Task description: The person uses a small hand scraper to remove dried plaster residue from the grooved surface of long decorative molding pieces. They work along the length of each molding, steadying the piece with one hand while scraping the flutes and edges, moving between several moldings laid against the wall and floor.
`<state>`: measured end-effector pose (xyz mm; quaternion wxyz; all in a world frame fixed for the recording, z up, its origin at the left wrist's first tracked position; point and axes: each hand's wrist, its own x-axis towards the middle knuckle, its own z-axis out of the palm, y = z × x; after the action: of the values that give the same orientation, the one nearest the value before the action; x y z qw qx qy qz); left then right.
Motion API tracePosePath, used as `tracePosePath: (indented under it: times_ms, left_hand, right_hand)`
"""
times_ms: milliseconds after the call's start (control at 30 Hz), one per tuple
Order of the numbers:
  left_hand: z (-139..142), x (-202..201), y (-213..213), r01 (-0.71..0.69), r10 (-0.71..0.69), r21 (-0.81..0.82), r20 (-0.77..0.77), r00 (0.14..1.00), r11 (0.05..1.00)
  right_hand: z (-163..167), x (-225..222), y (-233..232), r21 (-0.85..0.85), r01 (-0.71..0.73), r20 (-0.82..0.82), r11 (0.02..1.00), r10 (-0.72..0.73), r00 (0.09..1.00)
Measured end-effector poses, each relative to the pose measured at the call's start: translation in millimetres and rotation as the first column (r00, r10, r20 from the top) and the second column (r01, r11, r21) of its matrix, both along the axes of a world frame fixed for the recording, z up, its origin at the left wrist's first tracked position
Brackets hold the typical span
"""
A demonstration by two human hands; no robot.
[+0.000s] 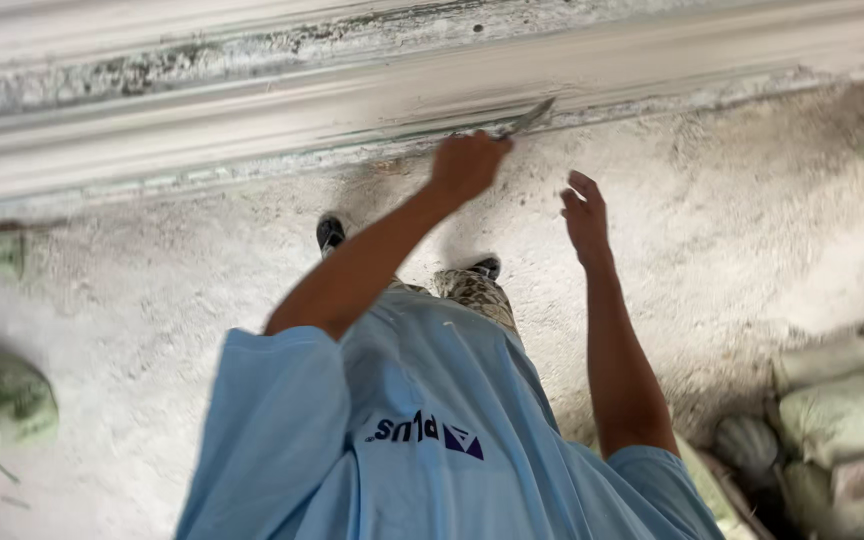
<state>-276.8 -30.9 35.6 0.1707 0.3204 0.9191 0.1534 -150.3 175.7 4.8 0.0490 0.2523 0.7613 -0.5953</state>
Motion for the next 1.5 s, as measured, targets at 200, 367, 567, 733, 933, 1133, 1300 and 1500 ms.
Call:
tracePosePath:
  times_ms: [200,367,567,733,933,1133,1300,1500]
  left_hand:
    - [18.1,3.0,-174.9,-0.024,-0.035,-0.284,-0.199,0.979,0.959]
    - [12.5,14.7,-110.9,-0.118,0.121,-0.162,0.008,0.993,0.98]
    - [-5.8,14.0,127.7,0.027,-0.013,0.037,-0.325,0.946,0.999]
    - [-6.3,10.9,113.8,0.021,-0.012,0.089,-0.097,0.995,0.996]
    - [21.1,11.5,38.3,0.009,-0.016,-0.174,-0.039,0.999,0.985]
    - [2.3,4.0,222.9,0.001,0.003,0.057,-0.073,0.997,0.998]
    - [9.0,4.3,398.1,0.001,0.012,0.132,-0.097,0.995,0.991]
    - [10.4,8.6,353.4,0.01,-0.02,-0.077,-0.139,0.99,0.997]
  right_hand:
    - [9.3,-2.1,81.7,0.07,-0.064,0.082,0.996,0.058,0.995]
    - [17.0,-29.3,103.3,0.063,-0.092,0.057,0.994,0.088,0.994]
    - [23.4,-41.4,125.3,0.092,-0.117,0.06,0.989,0.111,0.992]
    - [19.1,-15.2,177.7,0.109,-0.026,0.116,0.994,0.013,0.993]
    - [1.2,26.5,234.4,0.094,0.122,0.124,0.988,-0.133,0.983]
    - [-6.9,-0.7,277.8,0.014,0.097,0.072,0.995,-0.098,0.993]
    - [10.2,-23.8,352.1,0.004,0.027,-0.003,1.0,-0.027,1.0]
    - [14.0,-9.1,477.7,0.076,-0.054,0.012,0.996,0.054,0.998]
